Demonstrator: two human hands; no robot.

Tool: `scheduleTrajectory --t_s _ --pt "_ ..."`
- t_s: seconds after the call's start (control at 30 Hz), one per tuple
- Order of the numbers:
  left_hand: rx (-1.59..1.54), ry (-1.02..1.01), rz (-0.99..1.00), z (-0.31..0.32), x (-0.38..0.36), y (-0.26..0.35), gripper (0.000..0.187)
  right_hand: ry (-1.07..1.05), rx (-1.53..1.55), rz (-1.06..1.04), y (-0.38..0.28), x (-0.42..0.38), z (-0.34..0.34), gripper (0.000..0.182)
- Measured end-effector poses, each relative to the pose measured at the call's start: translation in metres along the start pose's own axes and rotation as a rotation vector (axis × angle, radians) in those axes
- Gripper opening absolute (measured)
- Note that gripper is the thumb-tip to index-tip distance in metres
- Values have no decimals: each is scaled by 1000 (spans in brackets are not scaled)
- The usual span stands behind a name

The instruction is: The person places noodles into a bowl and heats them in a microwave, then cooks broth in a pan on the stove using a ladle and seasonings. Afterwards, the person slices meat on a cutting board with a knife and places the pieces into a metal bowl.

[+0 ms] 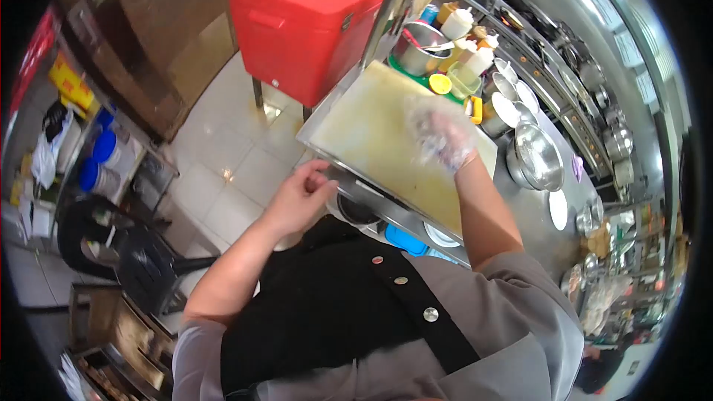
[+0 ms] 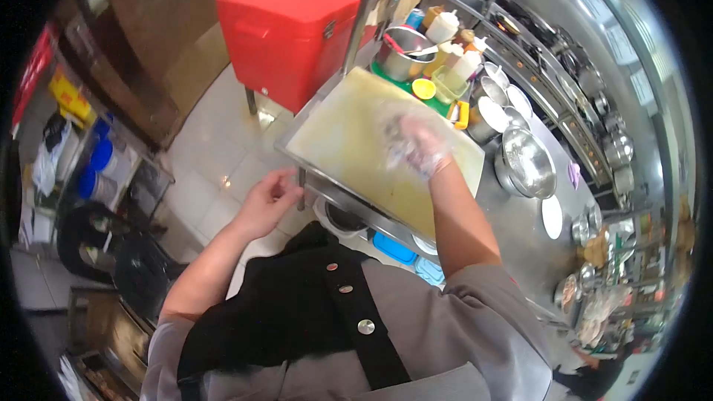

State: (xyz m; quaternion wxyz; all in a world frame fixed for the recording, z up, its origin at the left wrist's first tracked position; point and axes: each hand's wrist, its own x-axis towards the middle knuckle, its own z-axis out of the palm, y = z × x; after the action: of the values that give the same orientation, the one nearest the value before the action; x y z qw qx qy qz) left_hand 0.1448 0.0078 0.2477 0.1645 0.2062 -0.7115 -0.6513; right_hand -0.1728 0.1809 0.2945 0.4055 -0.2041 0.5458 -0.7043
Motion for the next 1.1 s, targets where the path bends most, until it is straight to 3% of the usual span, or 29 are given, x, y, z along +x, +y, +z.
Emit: scheduleTrajectory --t_s 0.07,0.13,0.23,0.33,0.43,0.53,0.63,0.73,0.77,0.87,0.9,1.0,1.1 --pt "69 -14 70 21 31 26 48 -33 -15 197 8 -10 11 38" --pt "128 -4 165 40 61 38 53 -116 -87 259 14 -10 26 37" --pt "-45 -224 40 55 118 32 42 -237 -254 147 29 9 18 39" --pt "-50 -116 -99 65 163 27 30 -290 -388 16 27 25 0 38" --pt "-117 35 -100 70 199 29 25 12 -438 96 12 21 -4 36" --pt "-222 111 -124 62 236 20 22 49 -323 109 27 32 -45 32" --pt "-130 221 -124 47 264 6 21 308 -151 142 15 23 -51 34" --pt "141 227 84 27 306 -47 21 552 -184 27 1 17 -55 35" --pt "293 245 72 29 309 -49 27 597 -132 -30 3 17 -65 33" --pt "658 -114 180 29 291 -28 37 647 -60 -220 -9 15 -51 35" --pt "693 -164 194 29 289 -27 49 623 -66 -274 -15 20 -39 33" --pt "694 -244 260 3 283 -9 56 712 -125 -410 -20 44 -2 35" --pt "544 -255 200 -69 285 -17 58 1168 -529 -494 5 85 -32 37"
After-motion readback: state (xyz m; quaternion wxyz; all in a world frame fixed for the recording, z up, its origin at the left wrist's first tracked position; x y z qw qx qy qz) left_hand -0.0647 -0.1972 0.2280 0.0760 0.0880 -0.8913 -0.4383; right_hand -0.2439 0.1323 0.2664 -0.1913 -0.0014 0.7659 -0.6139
